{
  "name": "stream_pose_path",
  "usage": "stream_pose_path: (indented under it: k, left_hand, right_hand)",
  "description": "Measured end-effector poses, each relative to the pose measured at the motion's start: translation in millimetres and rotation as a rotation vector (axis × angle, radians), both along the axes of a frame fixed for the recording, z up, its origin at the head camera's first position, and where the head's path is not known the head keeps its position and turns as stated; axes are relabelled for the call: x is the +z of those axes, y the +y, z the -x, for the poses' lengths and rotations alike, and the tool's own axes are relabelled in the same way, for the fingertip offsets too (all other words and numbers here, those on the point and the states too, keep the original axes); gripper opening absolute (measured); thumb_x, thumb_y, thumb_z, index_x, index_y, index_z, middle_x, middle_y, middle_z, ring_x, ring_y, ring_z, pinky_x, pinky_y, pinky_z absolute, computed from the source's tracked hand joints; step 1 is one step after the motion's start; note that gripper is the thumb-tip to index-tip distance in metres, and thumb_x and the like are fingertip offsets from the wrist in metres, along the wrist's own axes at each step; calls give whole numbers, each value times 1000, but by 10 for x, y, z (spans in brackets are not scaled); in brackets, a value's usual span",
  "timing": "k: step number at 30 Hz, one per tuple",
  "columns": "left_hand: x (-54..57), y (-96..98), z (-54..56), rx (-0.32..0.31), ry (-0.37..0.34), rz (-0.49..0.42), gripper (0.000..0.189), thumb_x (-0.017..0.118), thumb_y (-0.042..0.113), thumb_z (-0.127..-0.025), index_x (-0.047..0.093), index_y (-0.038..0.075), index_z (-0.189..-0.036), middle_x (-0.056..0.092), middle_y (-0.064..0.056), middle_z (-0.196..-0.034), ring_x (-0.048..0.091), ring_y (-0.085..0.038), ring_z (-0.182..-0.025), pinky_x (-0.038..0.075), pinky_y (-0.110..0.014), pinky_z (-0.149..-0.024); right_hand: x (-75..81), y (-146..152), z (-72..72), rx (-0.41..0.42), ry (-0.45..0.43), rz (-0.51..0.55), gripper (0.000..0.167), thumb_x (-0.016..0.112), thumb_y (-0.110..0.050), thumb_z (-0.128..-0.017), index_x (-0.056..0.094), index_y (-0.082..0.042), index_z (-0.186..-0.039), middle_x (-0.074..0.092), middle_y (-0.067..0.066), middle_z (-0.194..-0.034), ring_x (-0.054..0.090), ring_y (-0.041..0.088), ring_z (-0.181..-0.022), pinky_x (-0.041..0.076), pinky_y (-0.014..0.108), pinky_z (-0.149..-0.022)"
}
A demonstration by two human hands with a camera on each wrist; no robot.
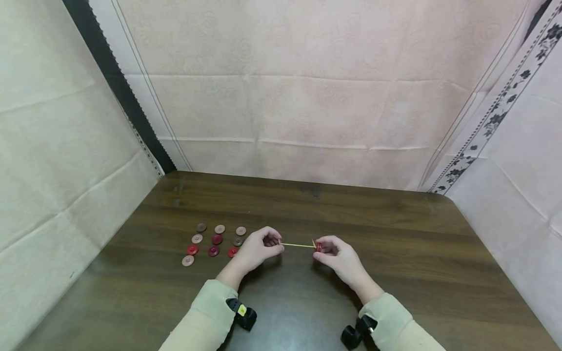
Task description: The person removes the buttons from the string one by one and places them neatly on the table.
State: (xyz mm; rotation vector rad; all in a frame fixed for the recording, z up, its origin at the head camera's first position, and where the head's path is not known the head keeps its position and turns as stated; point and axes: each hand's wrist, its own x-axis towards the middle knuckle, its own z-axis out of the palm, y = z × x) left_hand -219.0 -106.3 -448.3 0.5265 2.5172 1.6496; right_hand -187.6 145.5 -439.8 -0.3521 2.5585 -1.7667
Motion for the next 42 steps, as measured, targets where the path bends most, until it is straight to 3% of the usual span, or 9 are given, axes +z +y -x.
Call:
stream_pose_path:
  k: [3, 10, 16, 21, 26, 33, 42]
  left_hand:
    - [5, -12, -2, 9, -4, -1, 22, 72, 15, -82, 60, 8, -99, 59, 0, -89, 55, -17, -83, 46, -33, -76]
    - [-2, -72, 1, 28, -6, -10, 22, 73, 16, -81, 60, 10, -98, 59, -1, -89, 54, -17, -83, 45, -33, -76]
    - [-11, -118, 15, 73, -24, 5, 23, 73, 13, -81, 60, 9, -100, 59, 0, -89, 54, -16, -84, 44, -32, -77]
    - [-10, -142, 16, 102, -12, 9, 24, 72, 8, -81, 59, 3, -100, 59, -3, -90, 54, -19, -85, 43, -34, -76]
    - [-9, -204, 3, 113, -10, 15, 23, 74, 12, -81, 60, 8, -99, 59, 0, -90, 53, -15, -85, 43, -32, -78]
    - [15, -270, -15, 135, 13, 14, 21, 74, 14, -80, 61, 11, -97, 59, 1, -90, 53, -16, -85, 44, -33, -78]
    - [-5, -354, -10, 160, 16, 27, 20, 74, 16, -81, 61, 12, -96, 60, 1, -90, 54, -15, -84, 44, -33, -77]
  right_hand:
    - [23, -8, -16, -4, 2, -2, 30, 72, -3, -80, 61, 2, -108, 63, 13, -96, 59, 21, -88, 48, 24, -75]
    - [-181, 53, 96, -24, -4, -3, 32, 76, -11, -78, 64, -7, -107, 64, 5, -95, 60, 17, -87, 48, 24, -75]
    - [-221, 65, 119, -20, 23, 0, 31, 77, -14, -78, 65, -8, -106, 64, 5, -93, 60, 17, -86, 49, 26, -74]
    - [-201, 60, 110, -20, 5, 2, 32, 77, -14, -78, 65, -8, -107, 63, 5, -94, 59, 17, -87, 48, 25, -75]
    - [-165, 48, 102, -25, -29, -2, 33, 76, -10, -79, 64, -6, -109, 63, 7, -96, 59, 18, -89, 48, 24, -75]
    - [128, -34, -64, -20, -8, -25, 30, 71, -3, -81, 61, 2, -109, 63, 11, -95, 58, 21, -88, 48, 23, -74]
    - [153, -23, -72, -33, 21, -28, 31, 72, -2, -80, 62, 3, -108, 63, 12, -93, 59, 21, -86, 48, 23, -74]
